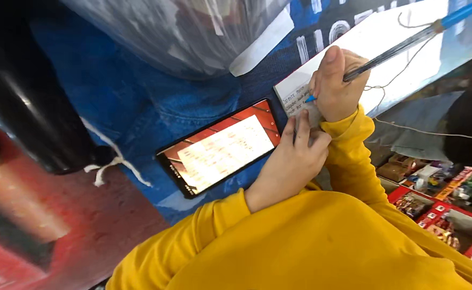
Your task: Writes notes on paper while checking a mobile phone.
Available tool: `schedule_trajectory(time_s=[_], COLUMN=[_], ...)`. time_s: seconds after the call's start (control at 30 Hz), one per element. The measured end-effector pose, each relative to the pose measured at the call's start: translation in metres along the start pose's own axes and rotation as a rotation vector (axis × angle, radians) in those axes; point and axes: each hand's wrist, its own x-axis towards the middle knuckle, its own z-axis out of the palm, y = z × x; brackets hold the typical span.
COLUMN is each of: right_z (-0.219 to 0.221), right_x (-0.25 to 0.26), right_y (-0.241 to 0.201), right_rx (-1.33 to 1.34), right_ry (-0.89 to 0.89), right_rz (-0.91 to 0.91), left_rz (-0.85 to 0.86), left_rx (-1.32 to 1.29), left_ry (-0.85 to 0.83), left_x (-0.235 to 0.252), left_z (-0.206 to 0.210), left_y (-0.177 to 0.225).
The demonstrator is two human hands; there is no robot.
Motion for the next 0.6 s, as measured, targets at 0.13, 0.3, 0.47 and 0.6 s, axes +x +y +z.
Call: schedule_trajectory(time_s=[0.13,0.3,0.47,0.6], right_z=[-0.0011,-0.0010,-0.0014,-0.0011], right_x=[0.0001,0.0008,0.0009,0.0010], right_y=[0.0027,0.0026,0.0024,0.0019], right_rx=[0.029,0.057,0.052,0.063], right_ry=[-0.010,0.026,0.004,0.020], right_rz=[-0.033,0.001,0.017,0.033], left_rz=[0.004,0.011,0.009,0.002], left_rx=[0.011,0.030,0.034,0.019], left_ry=[-0.019,-0.033,-0.013,-0.011], left_x=[0.0001,0.0007,0.0003,0.0001], left_z=[-0.0013,-0.0019,-0.0002,0.0007], left_y=[-0.0005,-0.0014,-0.0009,-0.0007])
